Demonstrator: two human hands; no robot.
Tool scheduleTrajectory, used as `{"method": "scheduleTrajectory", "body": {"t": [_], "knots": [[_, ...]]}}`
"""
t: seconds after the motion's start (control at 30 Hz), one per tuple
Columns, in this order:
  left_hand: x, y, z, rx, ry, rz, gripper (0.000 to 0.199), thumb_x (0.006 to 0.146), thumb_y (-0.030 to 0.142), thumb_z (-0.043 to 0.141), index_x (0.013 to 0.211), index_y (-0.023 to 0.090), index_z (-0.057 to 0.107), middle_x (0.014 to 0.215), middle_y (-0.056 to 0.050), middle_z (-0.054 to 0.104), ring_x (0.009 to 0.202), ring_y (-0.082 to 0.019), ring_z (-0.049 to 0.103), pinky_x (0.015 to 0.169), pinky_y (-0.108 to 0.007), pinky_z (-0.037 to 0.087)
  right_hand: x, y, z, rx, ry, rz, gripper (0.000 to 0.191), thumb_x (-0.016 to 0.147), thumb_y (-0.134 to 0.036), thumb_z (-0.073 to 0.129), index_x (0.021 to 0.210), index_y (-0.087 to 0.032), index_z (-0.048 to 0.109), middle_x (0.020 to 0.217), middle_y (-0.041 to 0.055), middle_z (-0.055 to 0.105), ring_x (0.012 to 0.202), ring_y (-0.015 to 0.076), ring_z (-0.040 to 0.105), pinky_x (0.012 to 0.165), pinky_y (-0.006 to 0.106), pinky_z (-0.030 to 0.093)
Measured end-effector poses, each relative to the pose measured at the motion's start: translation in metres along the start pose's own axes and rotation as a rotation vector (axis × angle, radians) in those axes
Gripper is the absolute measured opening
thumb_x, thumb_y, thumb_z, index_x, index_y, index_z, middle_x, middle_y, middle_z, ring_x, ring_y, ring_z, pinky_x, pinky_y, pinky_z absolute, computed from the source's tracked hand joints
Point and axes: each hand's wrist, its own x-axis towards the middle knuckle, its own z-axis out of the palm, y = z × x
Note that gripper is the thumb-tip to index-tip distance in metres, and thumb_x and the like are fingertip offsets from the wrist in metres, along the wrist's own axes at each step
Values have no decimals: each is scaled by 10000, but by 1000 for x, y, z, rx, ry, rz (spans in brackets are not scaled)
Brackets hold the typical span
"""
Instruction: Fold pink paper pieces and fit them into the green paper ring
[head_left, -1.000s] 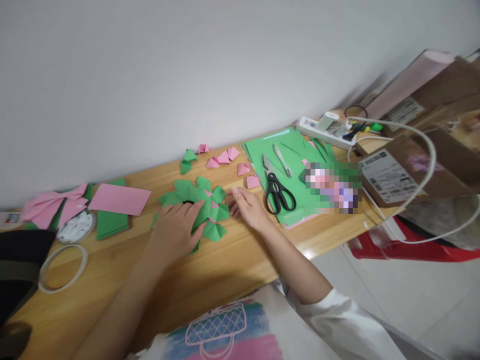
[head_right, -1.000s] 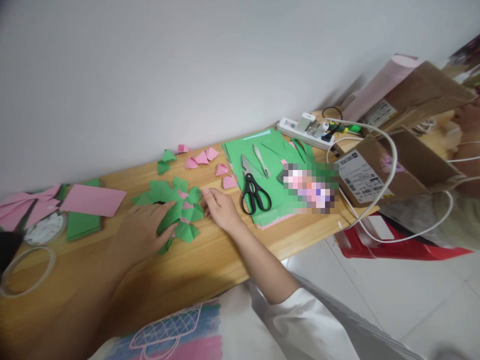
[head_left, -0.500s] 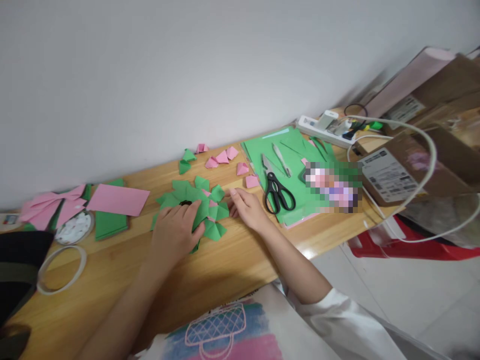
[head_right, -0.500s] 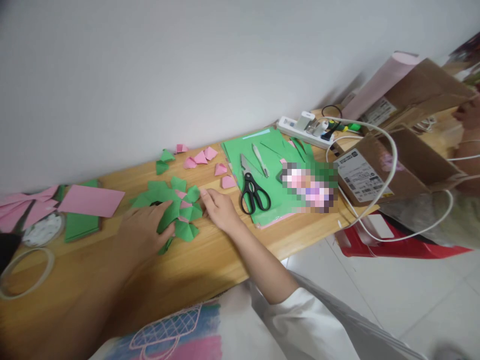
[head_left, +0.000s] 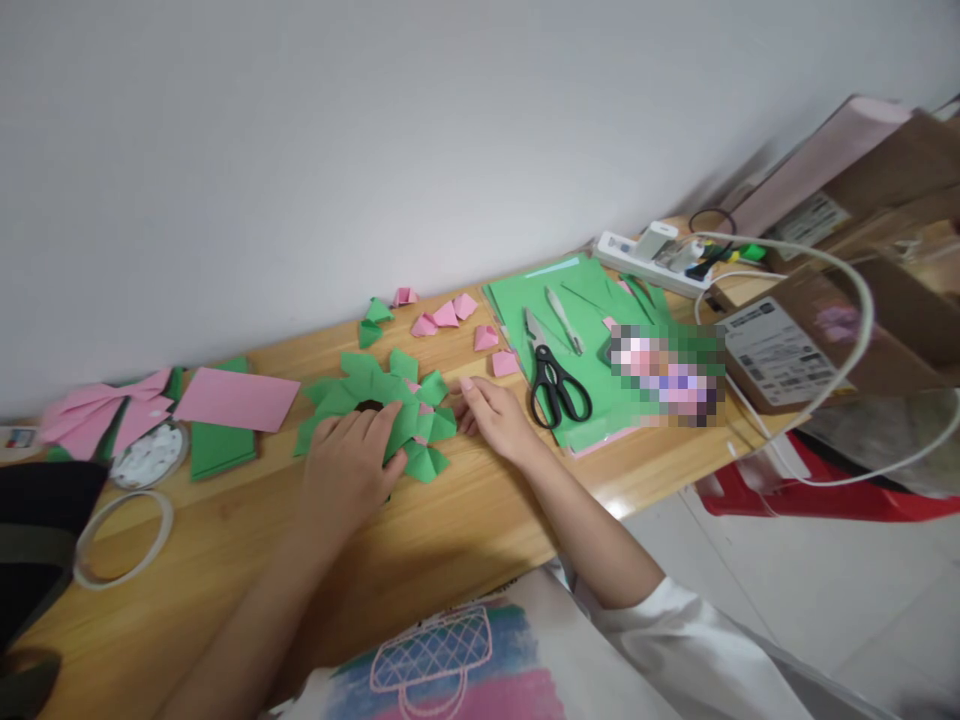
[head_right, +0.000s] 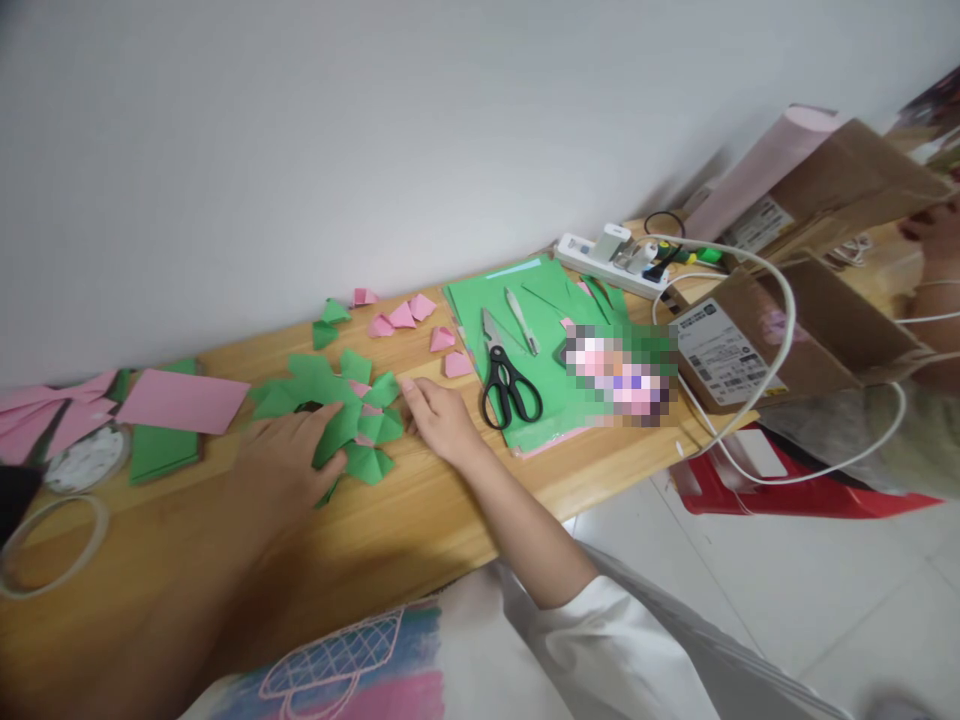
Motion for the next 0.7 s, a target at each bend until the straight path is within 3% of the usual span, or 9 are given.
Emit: {"method": "scheduleTrajectory", "body": {"t": [0.37, 0.7], "knots": [[-1, 1, 3, -74, -90, -34, 411, 861, 253, 467, 1240, 127, 562, 932, -138, 702, 867, -307, 644, 771, -429, 443, 2, 3, 1, 12, -4, 14, 610, 872, -747, 324, 800, -192, 566, 604, -11, 585, 509, 116, 592, 506, 239, 466], [-1, -1, 4, -85, -79, -38, 403, 861, 265, 483, 1236, 143, 566, 962, -112, 704, 888, -279, 647, 810, -408, 437, 3, 3, 2, 24, -10, 34, 608, 872, -741, 339, 784, -183, 565, 591, -11, 583, 482, 107, 574, 478, 229, 456]]}}
